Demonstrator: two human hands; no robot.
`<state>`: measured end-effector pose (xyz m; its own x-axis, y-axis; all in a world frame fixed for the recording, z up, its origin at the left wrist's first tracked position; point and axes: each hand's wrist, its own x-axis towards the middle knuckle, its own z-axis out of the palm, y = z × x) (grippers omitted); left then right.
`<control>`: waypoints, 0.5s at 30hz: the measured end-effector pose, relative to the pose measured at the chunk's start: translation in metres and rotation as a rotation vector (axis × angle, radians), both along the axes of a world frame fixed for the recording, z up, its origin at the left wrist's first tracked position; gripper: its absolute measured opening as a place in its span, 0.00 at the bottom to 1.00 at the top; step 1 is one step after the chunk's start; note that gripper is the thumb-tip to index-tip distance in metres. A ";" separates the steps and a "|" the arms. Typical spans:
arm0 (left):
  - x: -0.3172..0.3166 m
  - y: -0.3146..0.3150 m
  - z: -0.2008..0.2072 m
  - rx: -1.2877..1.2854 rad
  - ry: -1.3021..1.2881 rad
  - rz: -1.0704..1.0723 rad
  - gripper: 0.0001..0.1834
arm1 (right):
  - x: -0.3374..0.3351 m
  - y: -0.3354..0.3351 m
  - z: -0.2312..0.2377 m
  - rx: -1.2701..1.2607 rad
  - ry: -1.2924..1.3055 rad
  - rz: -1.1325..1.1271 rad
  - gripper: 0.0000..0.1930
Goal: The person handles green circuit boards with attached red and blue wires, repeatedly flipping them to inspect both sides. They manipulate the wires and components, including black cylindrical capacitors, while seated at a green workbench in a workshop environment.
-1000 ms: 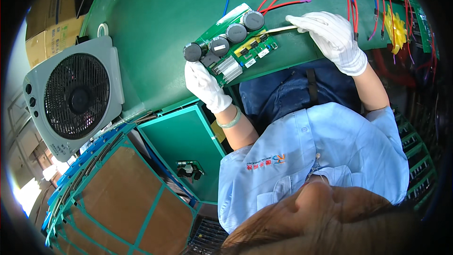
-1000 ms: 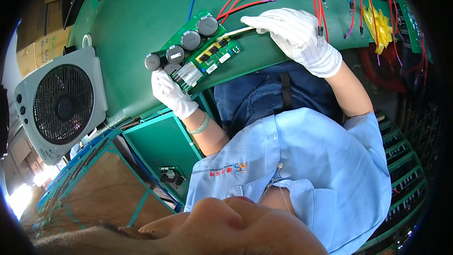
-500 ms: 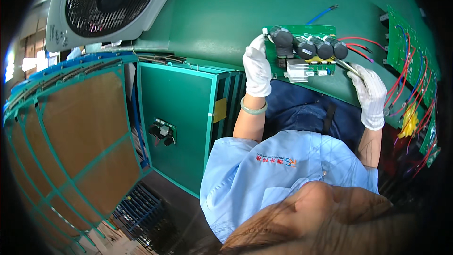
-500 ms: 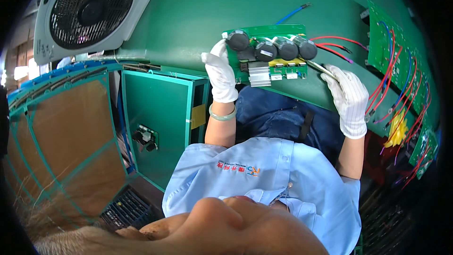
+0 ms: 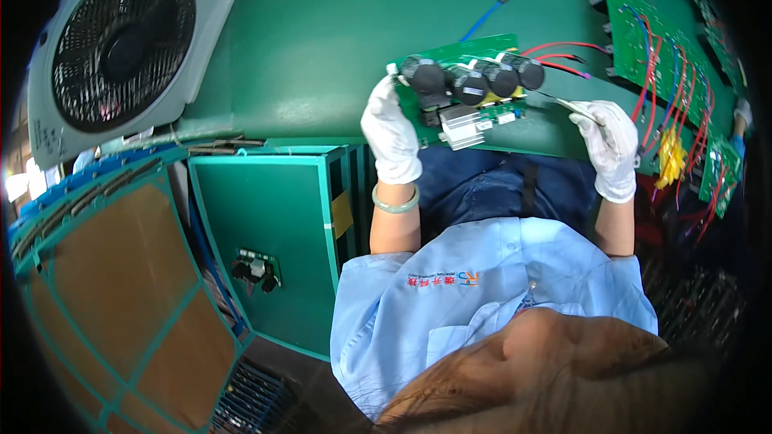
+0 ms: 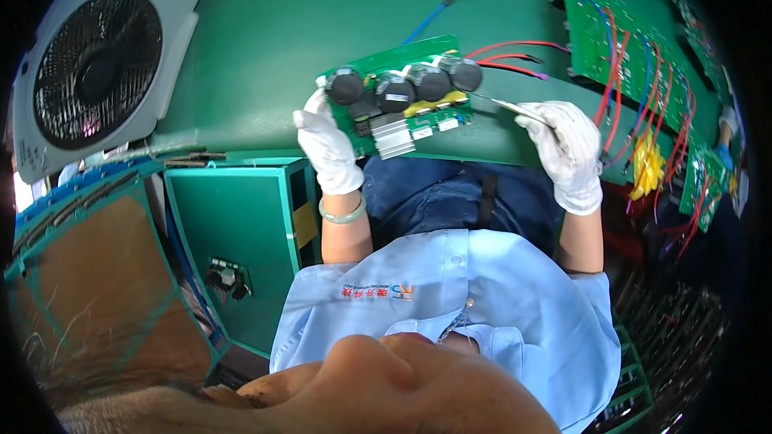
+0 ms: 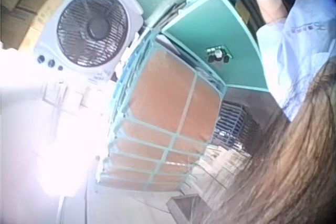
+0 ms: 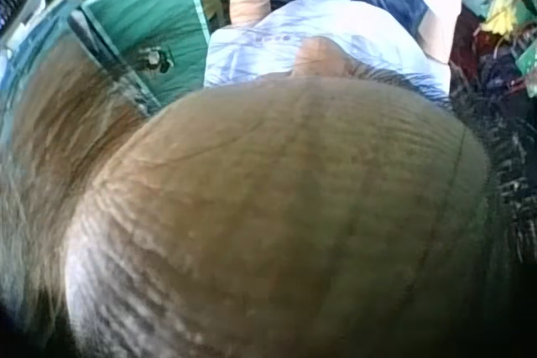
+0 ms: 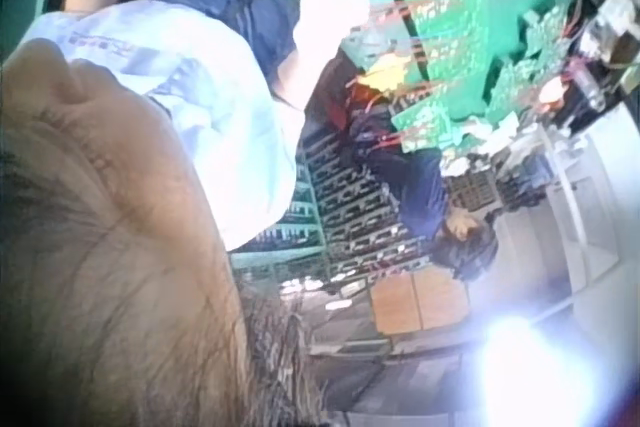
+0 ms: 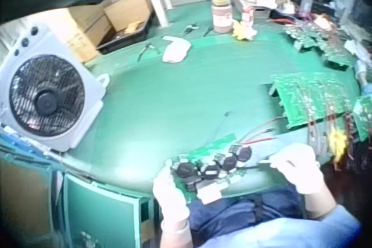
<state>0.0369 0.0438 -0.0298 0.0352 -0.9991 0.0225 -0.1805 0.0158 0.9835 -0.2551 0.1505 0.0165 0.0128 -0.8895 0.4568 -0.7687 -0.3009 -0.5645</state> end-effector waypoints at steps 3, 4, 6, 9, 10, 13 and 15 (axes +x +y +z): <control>0.000 -0.001 0.002 -0.042 -0.024 0.003 0.48 | 0.010 -0.001 0.004 0.016 -0.088 -0.041 0.11; 0.002 -0.004 -0.006 -0.072 -0.027 0.031 0.44 | 0.012 -0.001 0.004 0.030 -0.148 -0.077 0.11; 0.004 -0.005 -0.012 -0.107 -0.030 0.050 0.34 | 0.014 -0.012 0.005 0.008 -0.211 -0.078 0.13; 0.002 -0.005 0.001 -0.122 -0.023 0.042 0.19 | 0.018 -0.052 0.043 -0.168 0.092 -0.010 0.17; -0.002 -0.006 0.003 -0.130 -0.013 0.052 0.18 | 0.016 -0.066 0.043 -0.204 0.161 0.008 0.17; 0.001 -0.009 0.004 -0.171 -0.178 0.082 0.15 | 0.010 -0.111 0.034 -0.223 0.253 0.144 0.14; 0.001 -0.012 -0.001 -0.273 -0.228 0.085 0.15 | 0.012 -0.133 0.030 -0.158 0.260 0.276 0.13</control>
